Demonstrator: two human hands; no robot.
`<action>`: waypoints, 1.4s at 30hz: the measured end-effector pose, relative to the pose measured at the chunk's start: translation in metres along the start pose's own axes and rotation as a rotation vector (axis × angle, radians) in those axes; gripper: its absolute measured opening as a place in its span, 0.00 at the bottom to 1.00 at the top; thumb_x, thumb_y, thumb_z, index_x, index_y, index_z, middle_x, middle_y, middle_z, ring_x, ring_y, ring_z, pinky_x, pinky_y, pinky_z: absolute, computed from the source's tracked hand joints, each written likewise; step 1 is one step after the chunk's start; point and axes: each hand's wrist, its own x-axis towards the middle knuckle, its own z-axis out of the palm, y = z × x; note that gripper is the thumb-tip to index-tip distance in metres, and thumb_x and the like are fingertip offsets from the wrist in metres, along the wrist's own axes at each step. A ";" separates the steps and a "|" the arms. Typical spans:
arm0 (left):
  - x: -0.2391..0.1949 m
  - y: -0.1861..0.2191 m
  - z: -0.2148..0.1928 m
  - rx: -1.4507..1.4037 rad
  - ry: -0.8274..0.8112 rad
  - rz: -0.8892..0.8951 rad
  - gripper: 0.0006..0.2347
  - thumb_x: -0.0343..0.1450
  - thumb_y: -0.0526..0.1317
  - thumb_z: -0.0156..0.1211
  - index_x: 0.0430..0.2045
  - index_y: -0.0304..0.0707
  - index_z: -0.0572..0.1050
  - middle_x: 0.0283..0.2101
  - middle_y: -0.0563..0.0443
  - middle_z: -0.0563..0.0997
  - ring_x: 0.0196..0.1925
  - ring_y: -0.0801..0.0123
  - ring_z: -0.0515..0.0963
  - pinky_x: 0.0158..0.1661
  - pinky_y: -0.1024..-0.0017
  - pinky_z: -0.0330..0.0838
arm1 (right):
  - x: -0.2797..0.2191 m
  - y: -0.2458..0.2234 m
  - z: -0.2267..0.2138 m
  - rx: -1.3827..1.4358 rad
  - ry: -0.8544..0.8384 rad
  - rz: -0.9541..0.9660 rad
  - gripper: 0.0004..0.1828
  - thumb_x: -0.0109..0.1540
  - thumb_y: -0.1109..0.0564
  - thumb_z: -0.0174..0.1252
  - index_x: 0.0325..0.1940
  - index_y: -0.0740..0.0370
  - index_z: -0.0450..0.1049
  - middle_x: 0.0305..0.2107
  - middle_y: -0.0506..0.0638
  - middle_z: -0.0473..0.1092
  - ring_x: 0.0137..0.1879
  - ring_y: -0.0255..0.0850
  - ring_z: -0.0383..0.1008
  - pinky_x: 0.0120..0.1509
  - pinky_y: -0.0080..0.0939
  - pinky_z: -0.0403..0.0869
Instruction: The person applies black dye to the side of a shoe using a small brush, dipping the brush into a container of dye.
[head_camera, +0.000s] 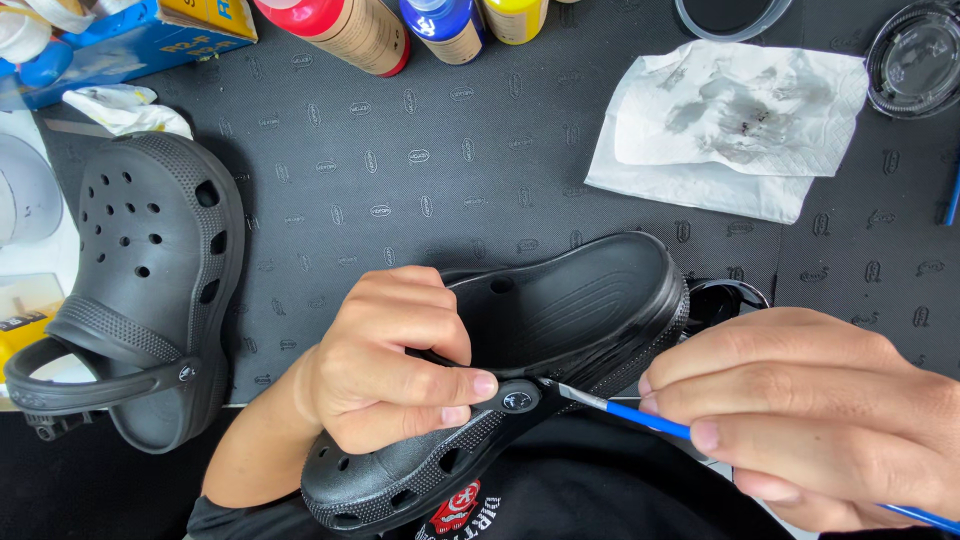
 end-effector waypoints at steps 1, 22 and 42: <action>0.000 0.000 0.001 -0.002 0.005 -0.007 0.08 0.68 0.38 0.68 0.39 0.40 0.82 0.30 0.55 0.80 0.26 0.69 0.73 0.32 0.66 0.58 | 0.000 -0.001 0.000 -0.006 -0.002 0.004 0.08 0.66 0.54 0.56 0.44 0.60 0.68 0.31 0.55 0.78 0.39 0.48 0.86 0.39 0.49 0.84; -0.001 -0.003 0.001 -0.017 0.010 -0.005 0.08 0.69 0.39 0.67 0.40 0.40 0.82 0.29 0.55 0.80 0.26 0.70 0.74 0.32 0.67 0.59 | 0.007 0.003 -0.006 0.012 -0.081 -0.124 0.07 0.63 0.61 0.59 0.41 0.68 0.70 0.28 0.60 0.76 0.36 0.52 0.84 0.37 0.52 0.83; -0.005 -0.006 0.000 -0.038 0.034 -0.021 0.09 0.69 0.39 0.67 0.40 0.38 0.81 0.30 0.53 0.80 0.27 0.69 0.76 0.31 0.69 0.62 | -0.007 0.005 -0.022 -0.051 -0.107 -0.106 0.08 0.68 0.59 0.52 0.45 0.68 0.67 0.33 0.60 0.75 0.40 0.56 0.83 0.45 0.55 0.84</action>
